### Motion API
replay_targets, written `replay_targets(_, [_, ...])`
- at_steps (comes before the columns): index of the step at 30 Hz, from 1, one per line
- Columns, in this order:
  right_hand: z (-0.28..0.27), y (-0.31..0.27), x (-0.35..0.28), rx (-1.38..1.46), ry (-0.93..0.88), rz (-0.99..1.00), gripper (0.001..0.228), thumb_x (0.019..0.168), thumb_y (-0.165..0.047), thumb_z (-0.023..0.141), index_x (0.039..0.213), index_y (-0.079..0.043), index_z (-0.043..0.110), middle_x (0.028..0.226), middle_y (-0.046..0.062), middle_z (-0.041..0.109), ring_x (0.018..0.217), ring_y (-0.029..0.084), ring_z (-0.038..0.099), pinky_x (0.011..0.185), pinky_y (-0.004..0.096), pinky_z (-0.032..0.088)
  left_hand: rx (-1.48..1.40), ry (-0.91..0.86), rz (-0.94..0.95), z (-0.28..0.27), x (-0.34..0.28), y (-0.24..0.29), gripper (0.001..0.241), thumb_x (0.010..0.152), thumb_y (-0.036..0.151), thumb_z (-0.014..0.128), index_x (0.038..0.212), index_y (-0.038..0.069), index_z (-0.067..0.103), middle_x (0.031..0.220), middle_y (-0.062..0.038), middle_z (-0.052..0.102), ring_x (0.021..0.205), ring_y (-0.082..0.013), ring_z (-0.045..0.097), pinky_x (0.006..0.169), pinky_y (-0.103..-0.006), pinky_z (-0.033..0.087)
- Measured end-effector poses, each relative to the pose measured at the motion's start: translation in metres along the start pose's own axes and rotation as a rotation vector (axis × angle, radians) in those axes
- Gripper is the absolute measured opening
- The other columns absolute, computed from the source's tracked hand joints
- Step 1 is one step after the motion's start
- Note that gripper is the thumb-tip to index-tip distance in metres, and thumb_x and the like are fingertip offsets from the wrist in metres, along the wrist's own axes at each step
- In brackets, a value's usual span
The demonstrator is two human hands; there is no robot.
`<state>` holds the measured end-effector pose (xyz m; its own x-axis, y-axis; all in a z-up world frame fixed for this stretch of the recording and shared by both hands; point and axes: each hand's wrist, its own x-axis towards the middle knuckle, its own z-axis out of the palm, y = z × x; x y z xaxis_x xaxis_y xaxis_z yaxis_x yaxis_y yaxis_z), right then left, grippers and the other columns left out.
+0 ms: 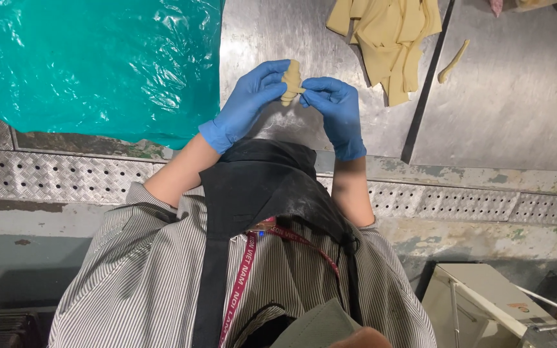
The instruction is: Rolling triangular pieces of dough into croissant shapes.
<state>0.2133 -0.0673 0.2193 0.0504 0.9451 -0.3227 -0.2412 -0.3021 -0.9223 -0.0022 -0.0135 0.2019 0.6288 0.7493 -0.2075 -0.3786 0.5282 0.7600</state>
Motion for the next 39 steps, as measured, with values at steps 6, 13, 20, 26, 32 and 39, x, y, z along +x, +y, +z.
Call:
replay_targets(6, [0.016, 0.01, 0.003, 0.031, 0.013, 0.007, 0.012, 0.089, 0.003, 0.074, 0.093, 0.0, 0.063, 0.086, 0.01, 0.071, 0.078, 0.015, 0.068, 0.074, 0.025, 0.053, -0.144, -0.055, -0.044, -0.011, 0.0, -0.018, 0.043, 0.108, 0.02, 0.051, 0.142, -0.006, 0.056, 0.131, -0.013, 0.066, 0.122, -0.0198, 0.064, 0.11, -0.032, 0.051])
replay_targets(13, [0.02, 0.034, 0.014, 0.129, -0.011, 0.009, 0.031, 0.086, 0.008, 0.067, 0.084, -0.012, 0.044, 0.075, -0.005, 0.046, 0.063, 0.005, 0.042, 0.056, 0.021, 0.035, -0.139, -0.187, -0.084, -0.059, 0.013, -0.012, 0.042, 0.106, 0.023, 0.052, 0.138, -0.004, 0.058, 0.132, -0.012, 0.066, 0.121, -0.0192, 0.065, 0.109, -0.0335, 0.051])
replay_targets(20, [0.017, 0.033, 0.006, 0.278, -0.055, -0.013, 0.025, 0.103, -0.011, 0.053, 0.082, -0.013, 0.04, 0.069, -0.005, 0.03, 0.058, 0.006, 0.028, 0.053, 0.025, 0.024, 0.326, 0.877, 0.434, -0.306, 0.106, -0.082, 0.034, 0.089, 0.01, 0.081, 0.118, 0.003, 0.065, 0.098, -0.007, 0.075, 0.086, -0.0151, 0.073, 0.078, -0.0299, 0.061])
replay_targets(26, [0.01, 0.034, 0.003, 0.218, -0.026, -0.016, 0.031, 0.105, -0.016, 0.047, 0.076, -0.013, 0.035, 0.07, -0.005, 0.025, 0.059, 0.007, 0.026, 0.054, 0.026, 0.022, 0.736, 1.105, 0.513, -0.352, 0.129, -0.084, 0.033, 0.084, 0.012, 0.088, 0.108, 0.001, 0.068, 0.092, -0.005, 0.076, 0.078, -0.011, 0.071, 0.074, -0.028, 0.059])
replay_targets(32, [0.001, 0.045, 0.004, 0.235, 0.019, 0.006, 0.032, 0.105, -0.019, 0.046, 0.075, -0.013, 0.036, 0.068, -0.004, 0.026, 0.059, 0.009, 0.027, 0.056, 0.027, 0.024, 0.856, 1.138, 0.421, -0.36, 0.131, -0.086, 0.032, 0.081, 0.017, 0.088, 0.106, 0.003, 0.072, 0.086, -0.003, 0.074, 0.075, -0.0099, 0.068, 0.071, -0.0279, 0.057])
replay_targets(39, [0.0, 0.051, 0.006, 0.219, 0.023, 0.012, 0.03, 0.104, -0.021, 0.047, 0.076, -0.013, 0.038, 0.069, -0.004, 0.029, 0.061, 0.009, 0.029, 0.057, 0.027, 0.027, 0.805, 1.052, 0.331, -0.366, 0.128, -0.085, 0.03, 0.083, 0.018, 0.089, 0.105, 0.005, 0.073, 0.086, -0.002, 0.073, 0.077, -0.0094, 0.067, 0.072, -0.0268, 0.057])
